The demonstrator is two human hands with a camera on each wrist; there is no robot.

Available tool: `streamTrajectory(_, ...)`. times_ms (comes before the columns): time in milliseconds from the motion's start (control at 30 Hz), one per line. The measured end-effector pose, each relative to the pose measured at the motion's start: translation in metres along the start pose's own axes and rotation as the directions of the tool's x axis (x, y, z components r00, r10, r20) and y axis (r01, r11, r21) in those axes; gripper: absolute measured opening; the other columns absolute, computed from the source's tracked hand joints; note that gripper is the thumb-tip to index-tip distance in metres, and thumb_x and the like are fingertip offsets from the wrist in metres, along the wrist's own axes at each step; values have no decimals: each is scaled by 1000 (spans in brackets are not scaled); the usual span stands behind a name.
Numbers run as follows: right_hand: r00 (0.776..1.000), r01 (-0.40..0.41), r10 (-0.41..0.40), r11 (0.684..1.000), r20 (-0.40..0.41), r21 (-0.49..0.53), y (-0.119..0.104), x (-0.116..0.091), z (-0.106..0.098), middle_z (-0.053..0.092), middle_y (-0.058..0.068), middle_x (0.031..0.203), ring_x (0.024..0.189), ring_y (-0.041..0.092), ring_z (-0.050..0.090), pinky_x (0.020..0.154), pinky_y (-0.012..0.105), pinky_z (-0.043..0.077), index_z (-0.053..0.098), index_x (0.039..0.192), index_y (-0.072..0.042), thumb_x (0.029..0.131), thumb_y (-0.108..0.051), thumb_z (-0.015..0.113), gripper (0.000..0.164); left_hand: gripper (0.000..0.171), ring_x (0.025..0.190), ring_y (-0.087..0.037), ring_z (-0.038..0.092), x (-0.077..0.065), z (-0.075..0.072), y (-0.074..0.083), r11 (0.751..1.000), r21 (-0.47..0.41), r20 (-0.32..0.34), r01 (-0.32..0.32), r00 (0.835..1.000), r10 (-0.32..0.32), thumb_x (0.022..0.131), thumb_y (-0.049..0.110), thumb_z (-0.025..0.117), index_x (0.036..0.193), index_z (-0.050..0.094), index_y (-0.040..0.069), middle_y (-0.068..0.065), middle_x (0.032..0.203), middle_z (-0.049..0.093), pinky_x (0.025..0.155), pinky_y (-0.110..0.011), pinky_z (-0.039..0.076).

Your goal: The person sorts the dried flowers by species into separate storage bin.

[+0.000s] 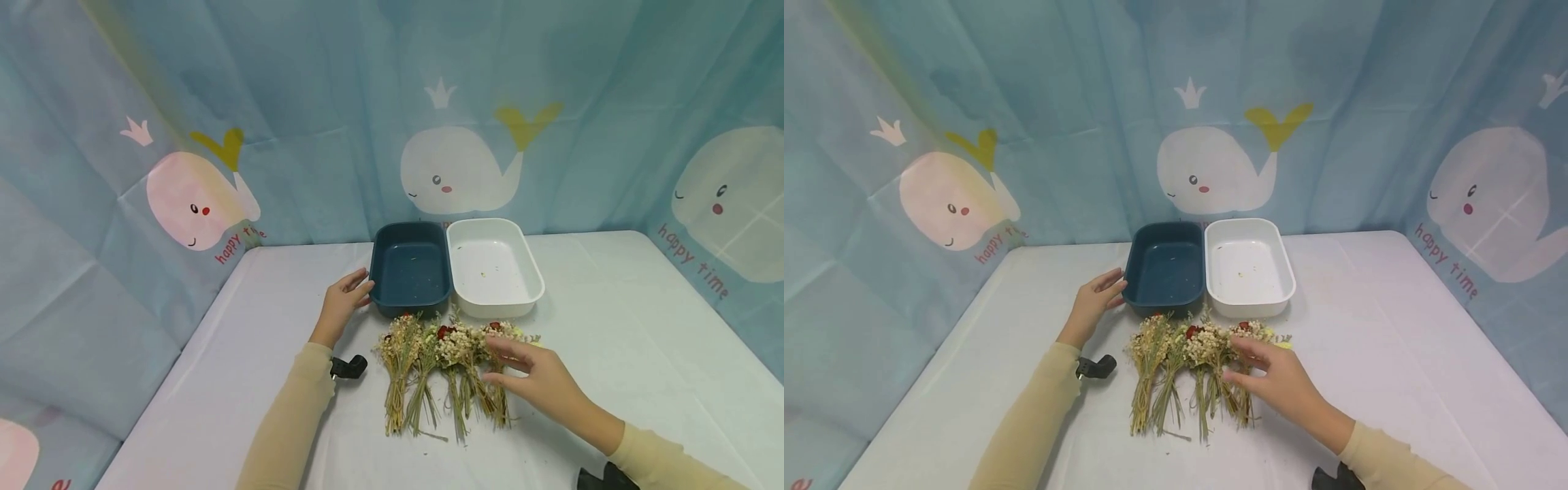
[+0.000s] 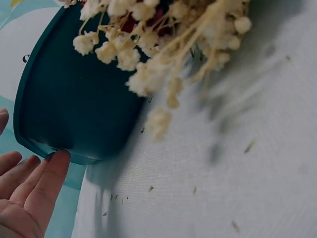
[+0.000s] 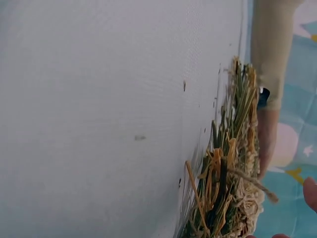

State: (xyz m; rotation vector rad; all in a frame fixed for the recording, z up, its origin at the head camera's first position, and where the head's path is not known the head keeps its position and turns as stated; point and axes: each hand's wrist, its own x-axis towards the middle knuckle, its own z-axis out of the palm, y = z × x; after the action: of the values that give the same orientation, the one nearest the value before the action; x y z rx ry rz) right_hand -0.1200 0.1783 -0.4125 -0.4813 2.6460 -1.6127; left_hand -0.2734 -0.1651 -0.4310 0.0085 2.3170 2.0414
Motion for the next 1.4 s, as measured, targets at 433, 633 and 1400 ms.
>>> streamTrajectory(433,987,-160,157,984,41,75,-2,2,7,67,19,127,112,33,69,85,22,61,66,128,-4,83,-27,82,54,53,135,-26,54,0,1,-5,998,-60,-21,13,1000,-14,98,24,66,146,50,8,-9,153,48,103,-36,56)
streamTrajectory(633,979,-198,193,975,59,102,-1,3,8,66,22,128,109,31,71,85,22,61,64,129,2,83,-25,81,56,51,134,-28,55,1,3,-11,998,-69,-23,3,1000,-4,98,19,65,146,50,6,-14,150,50,103,-38,56)
streamTrajectory(1400,974,-201,196,979,110,34,2,12,16,75,16,110,100,27,73,74,19,62,68,121,3,80,-27,84,53,49,135,-29,53,1,5,-10,998,-70,-14,7,1000,-8,100,19,62,146,51,7,-13,152,49,107,-39,53)
